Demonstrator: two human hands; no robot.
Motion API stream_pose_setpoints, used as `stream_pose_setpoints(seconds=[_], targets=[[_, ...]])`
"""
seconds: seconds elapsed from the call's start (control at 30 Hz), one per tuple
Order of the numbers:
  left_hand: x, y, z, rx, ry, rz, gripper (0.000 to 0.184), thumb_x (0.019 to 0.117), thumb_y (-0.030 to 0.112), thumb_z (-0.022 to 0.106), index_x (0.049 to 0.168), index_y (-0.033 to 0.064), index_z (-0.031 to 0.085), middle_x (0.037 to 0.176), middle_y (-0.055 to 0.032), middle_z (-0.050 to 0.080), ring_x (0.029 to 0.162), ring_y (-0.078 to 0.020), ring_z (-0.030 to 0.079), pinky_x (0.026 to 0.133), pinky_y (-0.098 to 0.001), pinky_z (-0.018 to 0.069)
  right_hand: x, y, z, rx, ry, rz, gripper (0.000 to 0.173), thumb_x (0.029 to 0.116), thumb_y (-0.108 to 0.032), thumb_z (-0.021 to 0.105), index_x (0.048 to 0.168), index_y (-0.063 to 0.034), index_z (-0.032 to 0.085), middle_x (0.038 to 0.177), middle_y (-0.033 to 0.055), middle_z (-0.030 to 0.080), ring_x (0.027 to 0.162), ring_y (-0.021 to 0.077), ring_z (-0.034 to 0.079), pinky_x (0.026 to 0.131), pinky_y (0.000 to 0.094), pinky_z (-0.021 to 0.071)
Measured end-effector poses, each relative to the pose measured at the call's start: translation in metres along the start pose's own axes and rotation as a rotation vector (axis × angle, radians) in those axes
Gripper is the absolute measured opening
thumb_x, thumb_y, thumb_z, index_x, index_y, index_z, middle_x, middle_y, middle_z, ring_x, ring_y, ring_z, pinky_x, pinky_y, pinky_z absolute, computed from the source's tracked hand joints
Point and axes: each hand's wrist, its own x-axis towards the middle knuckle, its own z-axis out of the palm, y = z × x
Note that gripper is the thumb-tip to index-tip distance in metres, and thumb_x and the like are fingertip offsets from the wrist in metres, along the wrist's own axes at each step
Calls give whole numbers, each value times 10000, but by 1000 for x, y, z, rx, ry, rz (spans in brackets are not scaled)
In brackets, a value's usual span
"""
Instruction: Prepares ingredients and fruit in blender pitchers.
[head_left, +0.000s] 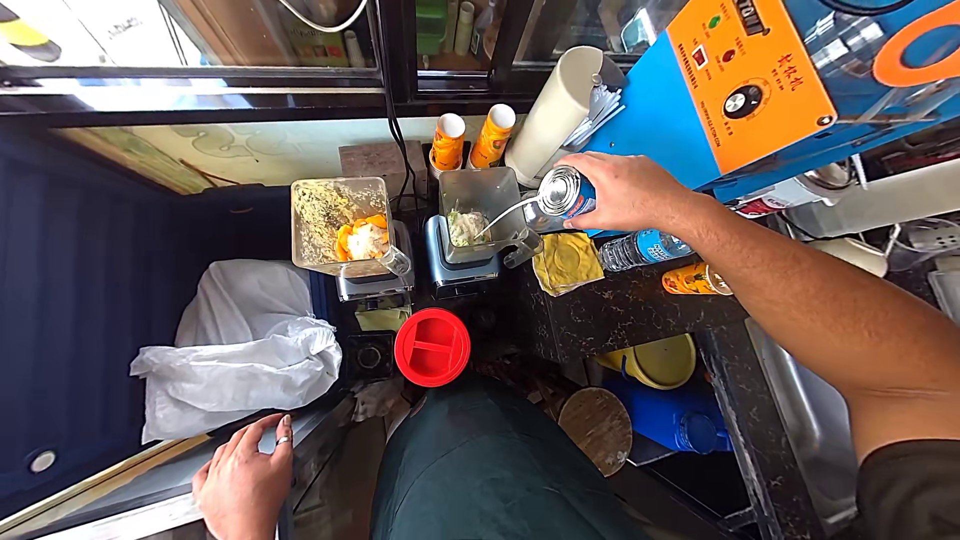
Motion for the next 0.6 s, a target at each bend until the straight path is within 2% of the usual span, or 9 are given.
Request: stream_pose_setpoints(seconds=[0.17,0.6], targets=[[0,3,-3,1,-3,2,423,1008,451,462,1066,159,762,1102,-107,745,1094,-343,671,998,-633,407,5,8,-3,19,35,6,838,746,-501,849,1448,-190,513,1329,94,638,1116,331,668,848,608,547],[0,0,1,2,11,-12,429,1003,464,449,1057,174,762,1096,-87,745,1081,-325,672,995,-618,407,2,-4,-7,-22,-5,-19,837,745,-511,844,1447,-193,518,1337,77,639,1102,313,677,842,596,555]])
